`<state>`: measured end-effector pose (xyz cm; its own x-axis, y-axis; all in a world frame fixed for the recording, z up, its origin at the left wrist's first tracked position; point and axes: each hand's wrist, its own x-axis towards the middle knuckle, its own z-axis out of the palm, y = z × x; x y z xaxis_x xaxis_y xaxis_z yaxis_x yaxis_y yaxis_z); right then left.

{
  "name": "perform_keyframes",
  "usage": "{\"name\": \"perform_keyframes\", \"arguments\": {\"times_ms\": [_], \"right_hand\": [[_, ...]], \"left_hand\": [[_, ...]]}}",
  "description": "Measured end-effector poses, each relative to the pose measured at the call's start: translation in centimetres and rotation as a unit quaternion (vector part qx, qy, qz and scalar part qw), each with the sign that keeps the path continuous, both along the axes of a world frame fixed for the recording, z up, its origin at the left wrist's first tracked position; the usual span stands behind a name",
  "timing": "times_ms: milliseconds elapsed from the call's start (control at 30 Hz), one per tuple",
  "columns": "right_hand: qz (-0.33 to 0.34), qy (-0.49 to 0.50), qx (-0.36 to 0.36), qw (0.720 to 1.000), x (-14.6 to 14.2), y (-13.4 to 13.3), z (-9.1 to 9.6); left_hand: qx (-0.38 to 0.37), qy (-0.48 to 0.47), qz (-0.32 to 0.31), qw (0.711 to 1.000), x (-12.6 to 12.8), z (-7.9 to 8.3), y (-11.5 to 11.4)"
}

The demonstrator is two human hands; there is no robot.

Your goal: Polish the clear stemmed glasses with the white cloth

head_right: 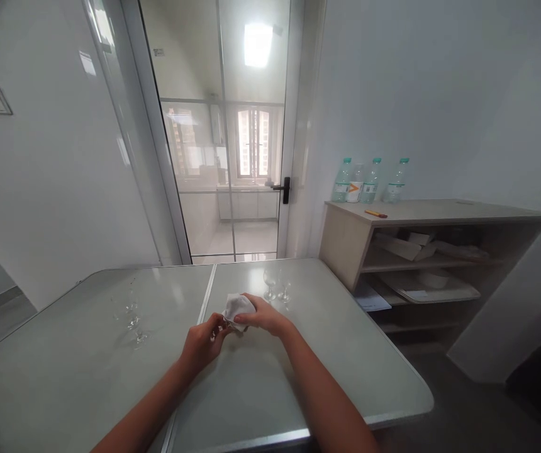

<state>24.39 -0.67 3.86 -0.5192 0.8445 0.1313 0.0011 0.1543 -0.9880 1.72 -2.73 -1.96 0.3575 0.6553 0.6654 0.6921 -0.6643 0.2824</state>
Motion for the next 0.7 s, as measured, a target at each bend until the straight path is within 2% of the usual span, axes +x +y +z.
{"name": "perform_keyframes", "arguments": {"times_ms": [333, 533, 600, 700], "right_hand": [[-0.03, -0.001, 0.187, 0.982, -0.5, 0.3, 0.2], [-0.043, 0.004, 0.247, 0.968, -0.3, 0.7, -0.6], [-0.057, 0.002, 0.233, 0.971, -0.4, 0.7, -0.8], [-0.05, 0.013, 0.119, 0.992, -0.5, 0.6, -1.1]], "left_hand": [[-0.002, -0.004, 0.017, 1.0, 0.2, -0.1, 0.0], [0.017, -0.003, 0.018, 1.0, 0.3, -0.3, 0.2], [0.02, -0.006, 0.001, 1.0, 0.3, -0.3, 0.2], [0.031, -0.014, -0.024, 0.999, 0.2, -0.2, -0.1]]}}
